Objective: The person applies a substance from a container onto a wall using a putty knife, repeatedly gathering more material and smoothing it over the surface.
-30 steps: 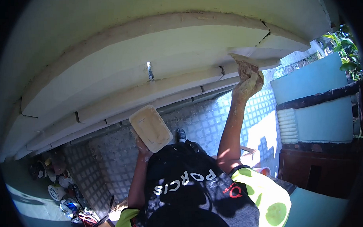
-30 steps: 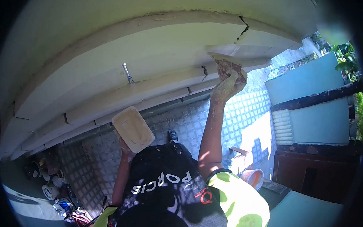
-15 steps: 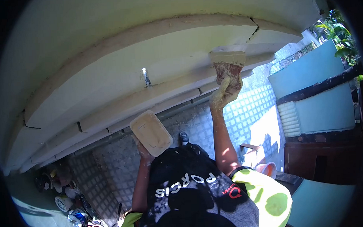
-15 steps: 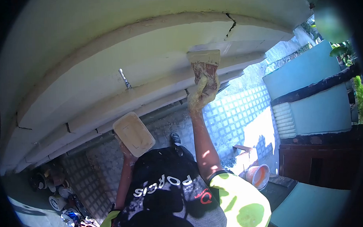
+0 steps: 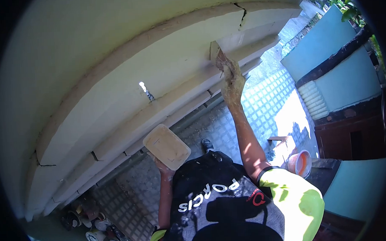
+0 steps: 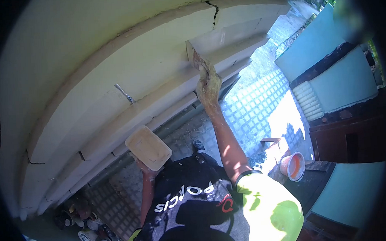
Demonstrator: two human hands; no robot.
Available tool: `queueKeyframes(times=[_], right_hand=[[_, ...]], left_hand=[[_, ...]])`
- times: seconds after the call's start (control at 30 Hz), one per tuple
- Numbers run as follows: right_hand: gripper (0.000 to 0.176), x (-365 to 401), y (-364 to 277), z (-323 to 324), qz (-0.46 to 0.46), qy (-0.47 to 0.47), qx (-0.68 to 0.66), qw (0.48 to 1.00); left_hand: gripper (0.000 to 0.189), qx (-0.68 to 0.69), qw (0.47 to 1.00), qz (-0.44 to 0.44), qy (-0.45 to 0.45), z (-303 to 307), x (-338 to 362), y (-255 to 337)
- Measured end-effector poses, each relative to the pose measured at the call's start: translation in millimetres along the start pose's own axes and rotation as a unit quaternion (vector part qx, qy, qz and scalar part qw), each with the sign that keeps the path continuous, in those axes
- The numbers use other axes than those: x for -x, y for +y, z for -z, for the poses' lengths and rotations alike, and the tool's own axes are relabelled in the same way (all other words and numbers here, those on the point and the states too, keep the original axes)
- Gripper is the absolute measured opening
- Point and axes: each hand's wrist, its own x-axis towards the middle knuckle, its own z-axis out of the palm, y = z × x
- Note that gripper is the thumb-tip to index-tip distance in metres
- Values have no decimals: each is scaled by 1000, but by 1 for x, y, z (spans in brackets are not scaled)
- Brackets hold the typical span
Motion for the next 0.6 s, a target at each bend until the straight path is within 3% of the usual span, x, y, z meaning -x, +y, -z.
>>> queueKeyframes(times=[0.1, 0.2, 0.3, 0.4, 0.47, 0.53, 0.6], right_hand=[[29, -21, 15, 12, -39, 80, -50, 995], [30, -46, 24, 5, 24, 132, -66, 989], [34, -18, 1, -23, 31, 59, -114, 991], [36, 20, -14, -19, 45, -25, -23, 998], [35, 10, -13, -4, -10, 32, -51, 998], [33, -11, 10, 10, -24, 112, -93, 989], [29, -35, 45, 13, -29, 168, -86, 982]], left_hand=[[72, -42, 999, -8, -4, 7, -1, 1], [71, -28, 999, 8, -21, 11, 0, 4], [77, -153, 987, -22, -46, 1, 3, 7], [72, -132, 988, -25, -72, -15, 2, 7], [70, -302, 947, -88, -58, -16, 4, 6], [68, -372, 919, -122, -49, -15, 7, 7], [68, -345, 929, -127, -46, -9, 9, 6]])
